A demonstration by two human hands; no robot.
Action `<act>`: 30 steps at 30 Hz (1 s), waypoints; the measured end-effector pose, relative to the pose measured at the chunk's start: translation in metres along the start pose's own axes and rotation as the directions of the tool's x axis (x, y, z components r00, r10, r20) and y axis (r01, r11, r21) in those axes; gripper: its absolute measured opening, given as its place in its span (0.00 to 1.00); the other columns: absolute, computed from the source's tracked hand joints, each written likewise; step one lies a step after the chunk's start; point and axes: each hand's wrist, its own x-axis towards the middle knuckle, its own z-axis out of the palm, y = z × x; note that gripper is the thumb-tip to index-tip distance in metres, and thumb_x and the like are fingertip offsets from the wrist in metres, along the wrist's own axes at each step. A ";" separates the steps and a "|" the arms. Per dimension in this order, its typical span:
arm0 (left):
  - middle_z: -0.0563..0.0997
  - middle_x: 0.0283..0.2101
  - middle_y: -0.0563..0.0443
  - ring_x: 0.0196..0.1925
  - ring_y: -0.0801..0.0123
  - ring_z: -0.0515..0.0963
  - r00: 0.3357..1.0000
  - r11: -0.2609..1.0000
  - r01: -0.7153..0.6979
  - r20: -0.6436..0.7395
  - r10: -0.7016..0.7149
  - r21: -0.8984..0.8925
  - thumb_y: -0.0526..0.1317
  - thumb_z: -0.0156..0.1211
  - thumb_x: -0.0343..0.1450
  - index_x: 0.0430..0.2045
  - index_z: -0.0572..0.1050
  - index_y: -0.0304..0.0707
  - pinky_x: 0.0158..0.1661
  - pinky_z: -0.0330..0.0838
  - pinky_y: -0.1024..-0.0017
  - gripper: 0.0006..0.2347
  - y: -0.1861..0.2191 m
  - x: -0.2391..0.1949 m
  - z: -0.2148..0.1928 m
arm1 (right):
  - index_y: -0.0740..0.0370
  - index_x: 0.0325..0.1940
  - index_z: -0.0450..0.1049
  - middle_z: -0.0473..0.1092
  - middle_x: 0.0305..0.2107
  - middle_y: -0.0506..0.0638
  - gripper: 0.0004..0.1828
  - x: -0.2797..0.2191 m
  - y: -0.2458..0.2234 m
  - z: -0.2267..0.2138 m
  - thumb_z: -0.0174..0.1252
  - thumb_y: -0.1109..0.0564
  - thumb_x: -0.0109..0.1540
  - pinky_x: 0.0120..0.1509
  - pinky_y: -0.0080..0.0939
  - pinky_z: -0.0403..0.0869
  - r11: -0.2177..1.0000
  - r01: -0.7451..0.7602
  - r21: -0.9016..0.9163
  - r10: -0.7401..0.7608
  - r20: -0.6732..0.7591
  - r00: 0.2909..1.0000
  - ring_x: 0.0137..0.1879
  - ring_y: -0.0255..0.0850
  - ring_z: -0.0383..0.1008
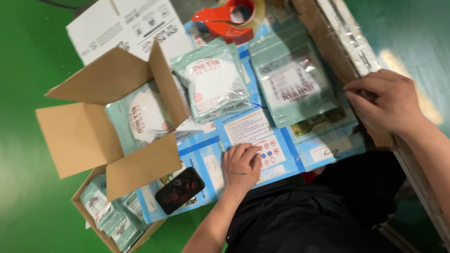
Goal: Packing face masks into plastic bags and cardboard boxes in an industrial setting.
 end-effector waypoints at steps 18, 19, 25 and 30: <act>0.81 0.40 0.59 0.47 0.64 0.78 1.000 1.000 -0.007 -0.026 0.007 0.007 0.37 0.67 0.66 0.33 0.83 0.46 0.48 0.66 0.65 0.05 -0.001 -0.004 0.004 | 0.58 0.43 0.80 0.75 0.45 0.49 0.03 -0.003 0.001 0.007 0.66 0.59 0.65 0.56 0.44 0.73 0.970 0.085 -0.229 -0.124 -0.157 0.980 0.53 0.47 0.73; 0.81 0.40 0.59 0.47 0.64 0.78 1.000 1.000 -0.008 -0.015 0.008 0.005 0.37 0.67 0.66 0.33 0.83 0.46 0.48 0.66 0.65 0.05 -0.001 -0.003 0.005 | 0.58 0.43 0.80 0.75 0.45 0.49 0.03 -0.002 0.001 0.007 0.66 0.59 0.65 0.56 0.44 0.73 0.971 0.075 -0.228 -0.113 -0.155 0.981 0.53 0.47 0.73; 0.81 0.40 0.59 0.46 0.65 0.78 1.000 1.000 0.014 -0.013 -0.013 0.027 0.38 0.67 0.67 0.33 0.83 0.46 0.48 0.66 0.66 0.05 0.000 -0.005 0.006 | 0.57 0.51 0.80 0.71 0.57 0.49 0.08 -0.009 0.011 0.015 0.67 0.58 0.68 0.68 0.48 0.68 0.948 0.086 -0.307 -0.130 -0.126 0.984 0.63 0.50 0.69; 0.81 0.40 0.60 0.46 0.65 0.78 0.999 1.000 0.025 -0.029 -0.025 0.008 0.39 0.66 0.67 0.33 0.84 0.47 0.48 0.66 0.66 0.04 -0.002 -0.007 0.006 | 0.63 0.58 0.76 0.67 0.60 0.65 0.25 0.005 -0.031 -0.007 0.69 0.61 0.56 0.66 0.56 0.66 0.867 0.131 -0.480 -0.287 -0.268 0.920 0.65 0.58 0.65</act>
